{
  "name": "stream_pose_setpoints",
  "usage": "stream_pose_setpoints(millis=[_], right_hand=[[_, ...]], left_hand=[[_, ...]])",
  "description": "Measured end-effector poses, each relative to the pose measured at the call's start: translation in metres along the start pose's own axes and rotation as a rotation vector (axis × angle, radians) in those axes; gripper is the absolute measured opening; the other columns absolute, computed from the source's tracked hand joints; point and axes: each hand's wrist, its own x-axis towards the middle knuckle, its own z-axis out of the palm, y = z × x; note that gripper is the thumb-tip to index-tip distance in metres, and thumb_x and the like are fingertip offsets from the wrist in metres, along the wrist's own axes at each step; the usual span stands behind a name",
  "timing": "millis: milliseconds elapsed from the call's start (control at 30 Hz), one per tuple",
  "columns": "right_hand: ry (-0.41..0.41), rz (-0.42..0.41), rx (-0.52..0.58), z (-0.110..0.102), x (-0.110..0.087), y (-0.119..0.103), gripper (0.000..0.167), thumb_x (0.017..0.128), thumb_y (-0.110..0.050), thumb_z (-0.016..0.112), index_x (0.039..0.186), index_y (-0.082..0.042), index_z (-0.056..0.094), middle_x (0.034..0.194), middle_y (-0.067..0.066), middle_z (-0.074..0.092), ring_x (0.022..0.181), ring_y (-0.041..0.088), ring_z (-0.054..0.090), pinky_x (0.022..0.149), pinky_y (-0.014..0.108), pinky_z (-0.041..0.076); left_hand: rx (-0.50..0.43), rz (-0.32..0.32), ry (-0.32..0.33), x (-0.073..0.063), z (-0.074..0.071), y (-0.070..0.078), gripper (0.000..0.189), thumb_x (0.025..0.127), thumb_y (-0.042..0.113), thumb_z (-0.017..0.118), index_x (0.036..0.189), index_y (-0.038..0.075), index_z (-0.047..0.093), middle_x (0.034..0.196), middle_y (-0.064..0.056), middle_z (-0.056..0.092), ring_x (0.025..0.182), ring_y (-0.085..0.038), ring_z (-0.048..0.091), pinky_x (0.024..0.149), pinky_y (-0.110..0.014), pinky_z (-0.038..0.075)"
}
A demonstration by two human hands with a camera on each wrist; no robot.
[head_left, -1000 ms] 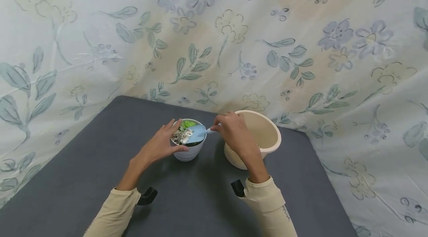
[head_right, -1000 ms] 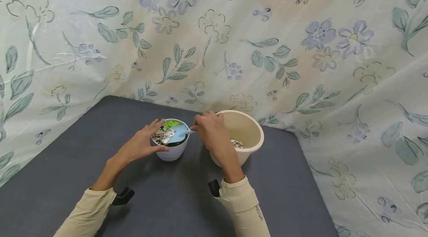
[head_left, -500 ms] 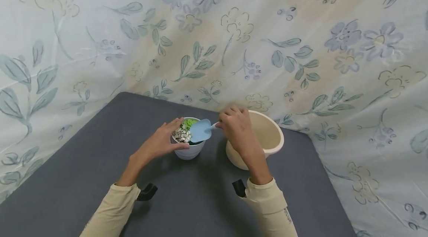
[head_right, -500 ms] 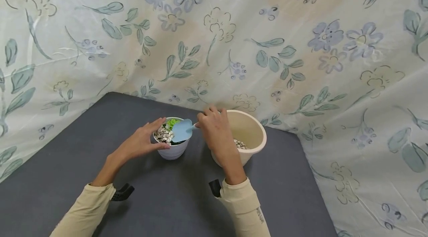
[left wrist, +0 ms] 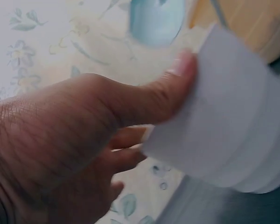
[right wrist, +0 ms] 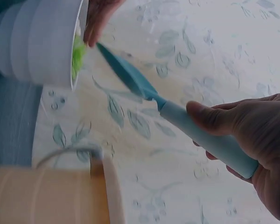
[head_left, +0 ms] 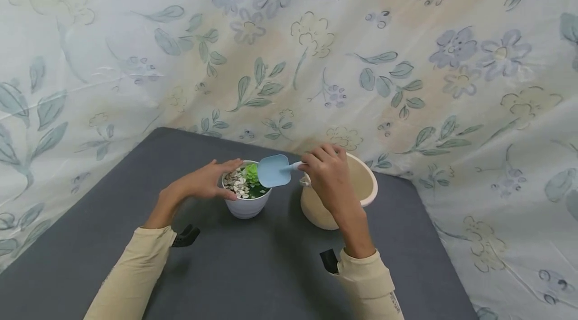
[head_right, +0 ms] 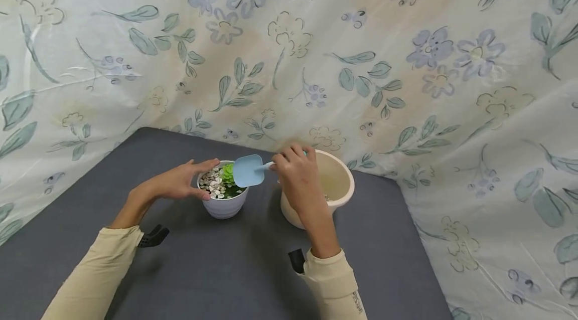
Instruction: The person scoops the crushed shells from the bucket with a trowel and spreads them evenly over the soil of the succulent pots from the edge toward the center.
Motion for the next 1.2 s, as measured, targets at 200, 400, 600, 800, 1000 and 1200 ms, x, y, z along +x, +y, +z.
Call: stream_pose_setpoints(millis=[200, 400, 600, 800, 1000, 1200], right_hand=[[0.047, 0.103, 0.061, -0.022, -0.022, 0.028, 0.015, 0.08, -0.014, 0.089, 0.089, -0.007, 0.079, 0.086, 0.006, 0.077, 0.087, 0.027, 0.065, 0.085, 0.047, 0.046], [0.026, 0.241, 0.009, -0.048, -0.043, 0.066, 0.015, 0.078, -0.005, 0.089, 0.089, 0.0, 0.08, 0.085, 0.014, 0.077, 0.086, 0.033, 0.063, 0.081, 0.051, 0.042], [-0.108, 0.323, -0.151, -0.058, -0.052, 0.094, 0.014, 0.079, -0.005, 0.089, 0.087, -0.001, 0.079, 0.086, 0.016, 0.077, 0.091, 0.036, 0.064, 0.083, 0.059, 0.044], [-0.324, 0.325, -0.258, -0.042, -0.041, 0.105, 0.014, 0.082, -0.01, 0.087, 0.091, -0.002, 0.08, 0.086, 0.014, 0.076, 0.088, 0.033, 0.062, 0.085, 0.057, 0.048], [-0.438, 0.278, -0.318, -0.015, -0.033, 0.107, 0.017, 0.082, -0.012, 0.087, 0.074, -0.007, 0.073, 0.07, 0.009, 0.063, 0.075, 0.028, 0.054, 0.08, 0.048, 0.046], [-0.515, 0.275, -0.349, 0.012, -0.044, 0.108, 0.024, 0.078, -0.013, 0.091, 0.066, -0.01, 0.07, 0.069, 0.009, 0.066, 0.068, 0.026, 0.054, 0.069, 0.042, 0.043]], left_hand=[[-0.018, -0.004, -0.202, 0.012, -0.025, -0.002, 0.108, 0.085, 0.039, 0.082, 0.168, 0.009, 0.021, 0.173, -0.028, 0.01, 0.158, -0.059, -0.001, 0.122, -0.08, 0.0], [-0.004, 0.045, -0.227, 0.025, -0.028, 0.005, 0.113, 0.085, 0.046, 0.085, 0.169, 0.014, 0.017, 0.175, -0.025, 0.005, 0.159, -0.058, -0.003, 0.121, -0.082, -0.003], [0.013, 0.158, 0.025, 0.057, -0.007, 0.035, 0.089, 0.097, 0.041, 0.073, 0.166, 0.007, 0.029, 0.174, -0.021, 0.022, 0.161, -0.046, 0.02, 0.128, -0.073, 0.009], [0.003, 0.193, 0.19, 0.094, 0.023, 0.081, 0.08, 0.097, 0.037, 0.074, 0.163, 0.008, 0.038, 0.17, -0.021, 0.032, 0.157, -0.046, 0.033, 0.124, -0.067, 0.031], [0.041, 0.2, 0.181, 0.12, 0.055, 0.104, 0.082, 0.097, 0.046, 0.073, 0.159, 0.002, 0.043, 0.17, -0.025, 0.03, 0.155, -0.044, 0.037, 0.127, -0.066, 0.028], [0.035, 0.146, 0.166, 0.123, 0.078, 0.108, 0.084, 0.095, 0.05, 0.073, 0.156, -0.001, 0.046, 0.173, -0.022, 0.023, 0.156, -0.051, 0.029, 0.127, -0.065, 0.028]])
